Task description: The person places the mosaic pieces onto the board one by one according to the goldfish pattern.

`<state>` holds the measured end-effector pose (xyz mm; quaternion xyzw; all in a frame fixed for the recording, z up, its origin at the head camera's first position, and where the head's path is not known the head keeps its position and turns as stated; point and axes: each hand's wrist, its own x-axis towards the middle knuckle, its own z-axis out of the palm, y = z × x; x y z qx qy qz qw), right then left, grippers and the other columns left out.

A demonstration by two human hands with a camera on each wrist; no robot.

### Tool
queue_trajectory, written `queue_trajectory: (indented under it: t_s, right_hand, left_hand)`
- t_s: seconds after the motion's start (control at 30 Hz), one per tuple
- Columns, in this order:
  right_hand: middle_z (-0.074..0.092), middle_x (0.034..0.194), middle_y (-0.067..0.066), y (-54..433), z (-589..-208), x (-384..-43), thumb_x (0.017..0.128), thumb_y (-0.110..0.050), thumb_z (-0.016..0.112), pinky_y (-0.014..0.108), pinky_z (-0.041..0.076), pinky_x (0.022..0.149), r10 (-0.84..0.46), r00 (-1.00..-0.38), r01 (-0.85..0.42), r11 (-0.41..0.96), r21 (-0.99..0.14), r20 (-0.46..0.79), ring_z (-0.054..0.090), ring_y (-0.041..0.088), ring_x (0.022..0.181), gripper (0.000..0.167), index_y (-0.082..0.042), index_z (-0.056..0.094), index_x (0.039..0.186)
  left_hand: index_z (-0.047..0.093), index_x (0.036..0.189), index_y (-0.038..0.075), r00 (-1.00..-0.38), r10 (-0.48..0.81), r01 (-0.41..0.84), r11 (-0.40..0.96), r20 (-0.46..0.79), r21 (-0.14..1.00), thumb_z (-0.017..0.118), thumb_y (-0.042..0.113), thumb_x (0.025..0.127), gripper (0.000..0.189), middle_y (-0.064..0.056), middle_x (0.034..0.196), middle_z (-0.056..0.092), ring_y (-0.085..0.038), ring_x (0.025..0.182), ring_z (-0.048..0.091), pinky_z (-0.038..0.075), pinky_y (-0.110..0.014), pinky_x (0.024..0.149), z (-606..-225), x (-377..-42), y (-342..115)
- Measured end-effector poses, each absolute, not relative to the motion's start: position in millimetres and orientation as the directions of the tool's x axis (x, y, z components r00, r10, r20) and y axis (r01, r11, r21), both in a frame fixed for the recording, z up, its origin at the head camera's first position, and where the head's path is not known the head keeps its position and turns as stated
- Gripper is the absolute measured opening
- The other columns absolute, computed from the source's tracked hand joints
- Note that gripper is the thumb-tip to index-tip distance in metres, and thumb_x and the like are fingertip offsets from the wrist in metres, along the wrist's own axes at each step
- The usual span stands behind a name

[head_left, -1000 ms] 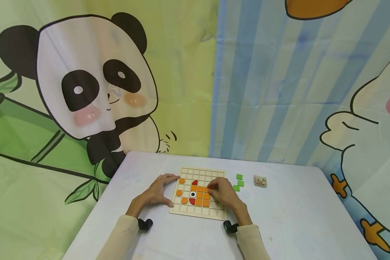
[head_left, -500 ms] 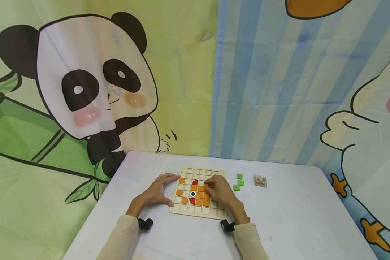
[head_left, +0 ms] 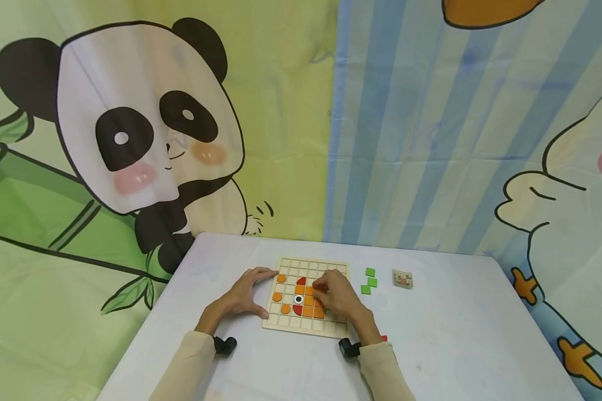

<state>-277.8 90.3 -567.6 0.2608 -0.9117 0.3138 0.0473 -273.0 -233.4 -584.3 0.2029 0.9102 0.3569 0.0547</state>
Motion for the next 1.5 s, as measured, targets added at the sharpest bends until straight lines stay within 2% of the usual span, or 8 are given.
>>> queue_trajectory:
  t_s: [0.23, 0.43, 0.77, 1.03, 1.23, 1.33, 1.5]
  right_hand:
    - [0.075, 0.098, 0.004, 106.0, -551.8, -275.3, 0.094, -0.013, 0.086, 0.039, 0.057, 0.085, -0.428, -0.865, -0.498, 0.662, -0.560, 0.263, 0.064, 0.017, 0.092, 0.021, -0.005, 0.085, 0.113]
    - [0.077, 0.099, 0.003, 137.6, -546.5, -266.5, 0.092, -0.013, 0.088, 0.040, 0.057, 0.086, -0.392, -0.886, -0.463, 0.708, -0.533, 0.248, 0.066, 0.020, 0.094, 0.022, -0.006, 0.085, 0.113]
    - [0.078, 0.100, 0.003, 170.1, -536.8, -247.0, 0.089, -0.014, 0.090, 0.040, 0.059, 0.084, -0.364, -0.919, -0.388, 0.766, -0.513, 0.152, 0.070, 0.021, 0.092, 0.016, -0.008, 0.084, 0.103]
    - [0.076, 0.090, -0.001, 194.7, -527.0, -230.1, 0.070, -0.018, 0.104, 0.038, 0.059, 0.079, -0.288, -0.958, -0.249, 0.838, -0.485, -0.005, 0.066, 0.013, 0.083, 0.032, -0.010, 0.081, 0.091]
    - [0.067, 0.078, -0.001, 213.9, -521.6, -214.6, 0.053, -0.017, 0.110, 0.035, 0.049, 0.068, -0.283, -0.956, -0.219, 0.859, -0.463, -0.074, 0.056, 0.016, 0.071, 0.045, -0.013, 0.073, 0.078]
    - [0.064, 0.075, 0.000, 219.8, -523.3, -208.3, 0.050, -0.015, 0.110, 0.034, 0.046, 0.067, -0.285, -0.954, -0.212, 0.861, -0.463, -0.092, 0.053, 0.017, 0.070, 0.047, -0.013, 0.071, 0.076]
    - [0.063, 0.073, 0.001, 224.5, -527.6, -199.7, 0.053, -0.016, 0.110, 0.034, 0.044, 0.067, -0.259, -0.959, -0.178, 0.868, -0.463, -0.118, 0.053, 0.017, 0.069, 0.045, -0.014, 0.070, 0.075]
  left_hand:
    - [0.053, 0.163, 0.021, -0.916, 0.399, 0.327, 0.672, 0.047, 0.665, 0.110, 0.041, 0.056, 0.123, -0.008, 0.166, 0.051, -0.039, 0.152, 0.044, 0.036, -0.070, 0.127, -586.7, -276.3, -236.6]
    - [0.053, 0.163, 0.018, -0.911, 0.409, 0.335, 0.663, 0.051, 0.669, 0.110, 0.040, 0.056, 0.123, -0.010, 0.166, 0.051, -0.041, 0.152, 0.044, 0.035, -0.072, 0.126, -586.3, -275.8, -233.3]
    - [0.055, 0.161, 0.017, -0.901, 0.421, 0.383, 0.667, 0.101, 0.640, 0.109, 0.044, 0.055, 0.123, -0.013, 0.163, 0.053, -0.044, 0.146, 0.047, 0.040, -0.075, 0.120, -589.3, -273.7, -237.4]
    - [0.054, 0.162, 0.018, -0.912, 0.407, 0.335, 0.663, 0.053, 0.669, 0.110, 0.040, 0.057, 0.122, -0.012, 0.165, 0.051, -0.043, 0.153, 0.043, 0.035, -0.074, 0.126, -587.8, -272.1, -238.2]
    - [0.054, 0.162, 0.018, -0.911, 0.411, 0.330, 0.659, 0.044, 0.676, 0.110, 0.039, 0.057, 0.121, -0.012, 0.166, 0.051, -0.043, 0.153, 0.043, 0.034, -0.073, 0.127, -586.0, -273.4, -234.4]
    - [0.054, 0.162, 0.018, -0.910, 0.413, 0.335, 0.662, 0.047, 0.671, 0.110, 0.040, 0.057, 0.122, -0.011, 0.166, 0.051, -0.040, 0.151, 0.044, 0.035, -0.072, 0.127, -587.4, -274.8, -233.9]
    - [0.054, 0.162, 0.018, -0.908, 0.415, 0.346, 0.665, 0.057, 0.662, 0.110, 0.041, 0.056, 0.122, -0.010, 0.165, 0.052, -0.040, 0.150, 0.045, 0.036, -0.071, 0.126, -590.4, -275.3, -234.3]
